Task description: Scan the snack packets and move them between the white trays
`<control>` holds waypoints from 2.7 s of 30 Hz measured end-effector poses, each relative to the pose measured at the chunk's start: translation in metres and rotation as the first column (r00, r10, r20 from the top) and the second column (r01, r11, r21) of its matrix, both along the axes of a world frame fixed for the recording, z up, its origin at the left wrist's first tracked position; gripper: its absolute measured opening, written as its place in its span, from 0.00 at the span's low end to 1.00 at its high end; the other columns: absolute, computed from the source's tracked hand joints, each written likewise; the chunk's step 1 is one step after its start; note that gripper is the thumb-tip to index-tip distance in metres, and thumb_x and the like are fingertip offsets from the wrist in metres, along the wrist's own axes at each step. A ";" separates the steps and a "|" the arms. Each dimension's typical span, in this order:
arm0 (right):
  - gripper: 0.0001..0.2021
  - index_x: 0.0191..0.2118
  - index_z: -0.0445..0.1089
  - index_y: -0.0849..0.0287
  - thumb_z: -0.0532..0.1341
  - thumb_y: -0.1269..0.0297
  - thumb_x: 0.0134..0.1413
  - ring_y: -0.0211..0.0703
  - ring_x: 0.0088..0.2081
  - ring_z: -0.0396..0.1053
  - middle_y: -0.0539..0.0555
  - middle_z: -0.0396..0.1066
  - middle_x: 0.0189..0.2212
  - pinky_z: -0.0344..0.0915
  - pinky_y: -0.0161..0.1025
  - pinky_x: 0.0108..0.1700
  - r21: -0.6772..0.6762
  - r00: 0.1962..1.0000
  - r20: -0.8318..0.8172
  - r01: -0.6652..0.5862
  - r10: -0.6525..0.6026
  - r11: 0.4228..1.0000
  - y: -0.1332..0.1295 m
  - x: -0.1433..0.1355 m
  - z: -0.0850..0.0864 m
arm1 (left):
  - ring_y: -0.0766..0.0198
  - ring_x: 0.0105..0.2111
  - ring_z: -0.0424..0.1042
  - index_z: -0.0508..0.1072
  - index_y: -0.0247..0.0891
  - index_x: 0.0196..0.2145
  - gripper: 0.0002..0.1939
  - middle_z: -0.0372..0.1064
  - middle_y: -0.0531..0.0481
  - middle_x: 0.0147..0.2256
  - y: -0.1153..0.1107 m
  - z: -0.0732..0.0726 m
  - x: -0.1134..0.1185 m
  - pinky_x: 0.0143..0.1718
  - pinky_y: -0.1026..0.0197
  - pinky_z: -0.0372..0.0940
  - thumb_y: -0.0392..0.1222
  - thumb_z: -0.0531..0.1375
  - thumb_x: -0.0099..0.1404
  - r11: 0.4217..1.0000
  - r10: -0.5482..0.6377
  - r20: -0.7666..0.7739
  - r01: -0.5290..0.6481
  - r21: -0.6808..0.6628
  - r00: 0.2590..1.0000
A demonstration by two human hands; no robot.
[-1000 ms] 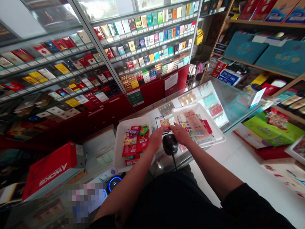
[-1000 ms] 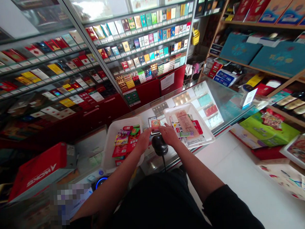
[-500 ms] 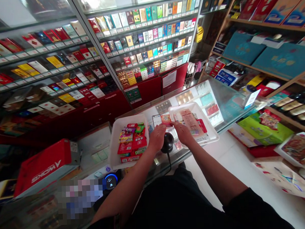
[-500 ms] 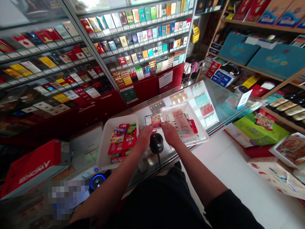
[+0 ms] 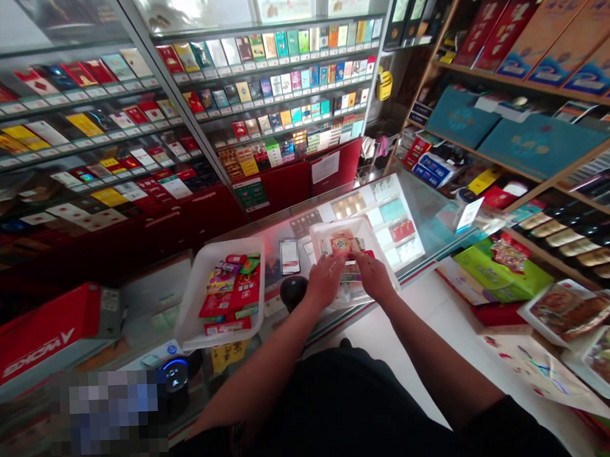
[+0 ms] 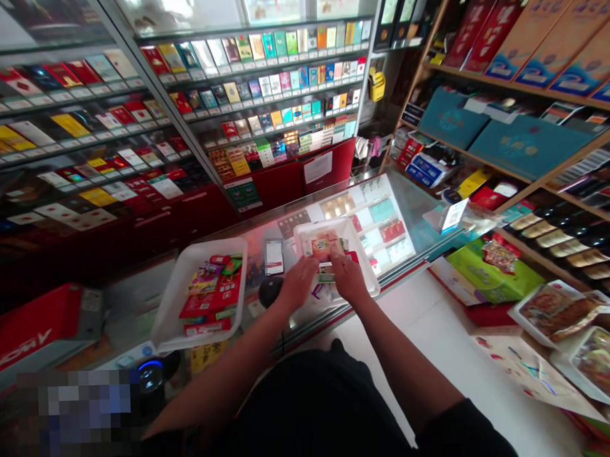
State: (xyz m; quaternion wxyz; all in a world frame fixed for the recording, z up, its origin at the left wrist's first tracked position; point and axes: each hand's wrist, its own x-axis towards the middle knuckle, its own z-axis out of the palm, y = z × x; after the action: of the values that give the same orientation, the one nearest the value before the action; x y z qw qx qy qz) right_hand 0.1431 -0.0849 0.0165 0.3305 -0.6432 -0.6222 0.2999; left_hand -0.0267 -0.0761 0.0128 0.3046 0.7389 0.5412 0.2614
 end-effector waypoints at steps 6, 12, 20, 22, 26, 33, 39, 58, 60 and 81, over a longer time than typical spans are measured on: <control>0.24 0.42 0.79 0.53 0.46 0.53 0.72 0.47 0.50 0.75 0.55 0.80 0.46 0.66 0.40 0.54 -0.109 0.998 -0.002 0.055 -0.055 0.993 0.001 0.044 -0.015 | 0.54 0.60 0.69 0.78 0.40 0.51 0.25 0.76 0.45 0.55 -0.001 -0.004 0.047 0.66 0.48 0.59 0.47 0.43 0.79 0.998 -0.037 -0.023 0.036 -0.046 0.999; 0.25 0.43 0.79 0.54 0.45 0.52 0.72 0.48 0.46 0.75 0.55 0.80 0.44 0.65 0.40 0.49 -0.148 0.997 0.074 0.006 0.005 0.989 0.005 0.070 -0.018 | 0.51 0.60 0.68 0.76 0.41 0.54 0.22 0.73 0.43 0.58 0.002 -0.012 0.079 0.63 0.44 0.62 0.48 0.45 0.78 0.992 -0.026 -0.044 0.020 -0.127 0.999; 0.20 0.45 0.77 0.56 0.49 0.54 0.71 0.49 0.45 0.74 0.58 0.79 0.44 0.65 0.42 0.48 -0.090 0.987 0.150 -0.052 0.065 0.995 0.012 0.076 -0.021 | 0.52 0.59 0.69 0.78 0.42 0.53 0.21 0.76 0.44 0.55 -0.002 -0.020 0.090 0.64 0.46 0.61 0.48 0.48 0.76 0.991 0.037 0.107 -0.022 -0.135 0.994; 0.19 0.44 0.77 0.56 0.49 0.55 0.70 0.49 0.45 0.73 0.58 0.78 0.44 0.65 0.42 0.48 -0.072 0.985 0.161 -0.059 0.070 0.996 0.016 0.075 -0.023 | 0.53 0.57 0.71 0.78 0.43 0.52 0.21 0.76 0.45 0.55 -0.005 -0.015 0.088 0.63 0.48 0.63 0.49 0.49 0.76 0.985 0.070 0.149 -0.045 -0.165 0.986; 0.20 0.43 0.77 0.56 0.50 0.54 0.69 0.50 0.46 0.72 0.59 0.78 0.46 0.64 0.43 0.50 -0.051 0.985 0.159 -0.066 0.073 0.997 0.023 0.068 -0.018 | 0.55 0.57 0.71 0.79 0.43 0.52 0.21 0.76 0.48 0.56 -0.011 0.000 0.078 0.63 0.51 0.62 0.49 0.49 0.75 0.988 0.037 0.196 -0.007 -0.155 0.980; 0.22 0.46 0.77 0.58 0.50 0.52 0.68 0.52 0.47 0.73 0.60 0.78 0.45 0.65 0.45 0.51 -0.037 0.991 0.118 -0.063 0.067 0.997 0.022 0.024 -0.002 | 0.52 0.56 0.73 0.77 0.39 0.54 0.19 0.76 0.43 0.56 -0.024 0.018 0.029 0.62 0.50 0.65 0.48 0.58 0.71 0.988 0.084 0.181 -0.059 -0.140 0.980; 0.20 0.46 0.78 0.58 0.51 0.53 0.67 0.53 0.49 0.73 0.60 0.78 0.46 0.64 0.47 0.54 0.017 0.983 0.098 -0.157 0.154 0.988 0.022 -0.036 0.003 | 0.54 0.53 0.76 0.77 0.40 0.53 0.17 0.78 0.45 0.53 -0.038 0.026 -0.038 0.60 0.52 0.67 0.45 0.61 0.68 0.964 0.259 0.197 -0.239 -0.119 0.946; 0.13 0.45 0.77 0.58 0.57 0.60 0.67 0.49 0.49 0.73 0.59 0.78 0.47 0.65 0.44 0.55 0.098 0.925 0.118 -0.373 0.362 0.923 0.022 -0.234 0.008 | 0.56 0.47 0.78 0.76 0.36 0.49 0.14 0.79 0.42 0.47 -0.047 -0.020 -0.245 0.53 0.52 0.70 0.42 0.61 0.68 0.827 0.562 0.251 -0.532 -0.179 0.789; 0.12 0.46 0.77 0.60 0.58 0.62 0.66 0.49 0.50 0.73 0.60 0.78 0.47 0.64 0.43 0.56 0.082 0.917 0.150 -0.385 0.371 0.919 0.025 -0.250 0.003 | 0.56 0.47 0.78 0.76 0.35 0.49 0.14 0.79 0.41 0.48 -0.043 -0.023 -0.260 0.54 0.53 0.70 0.41 0.61 0.67 0.810 0.586 0.229 -0.555 -0.190 0.777; 0.13 0.49 0.76 0.61 0.59 0.64 0.64 0.51 0.49 0.75 0.62 0.79 0.46 0.64 0.40 0.51 -0.178 0.901 0.270 -0.300 0.340 0.937 0.094 -0.342 -0.046 | 0.51 0.59 0.71 0.70 0.33 0.59 0.22 0.72 0.35 0.59 0.062 -0.070 -0.339 0.61 0.53 0.62 0.39 0.55 0.70 0.807 0.551 -0.085 -0.557 -0.195 0.830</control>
State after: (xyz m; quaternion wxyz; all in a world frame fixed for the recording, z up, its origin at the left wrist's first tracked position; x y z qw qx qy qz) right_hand -0.1990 0.0092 -0.0291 0.1364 -0.5902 -0.7406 0.2908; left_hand -0.3656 -0.0145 -0.0576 0.2852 0.5155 0.7613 0.2706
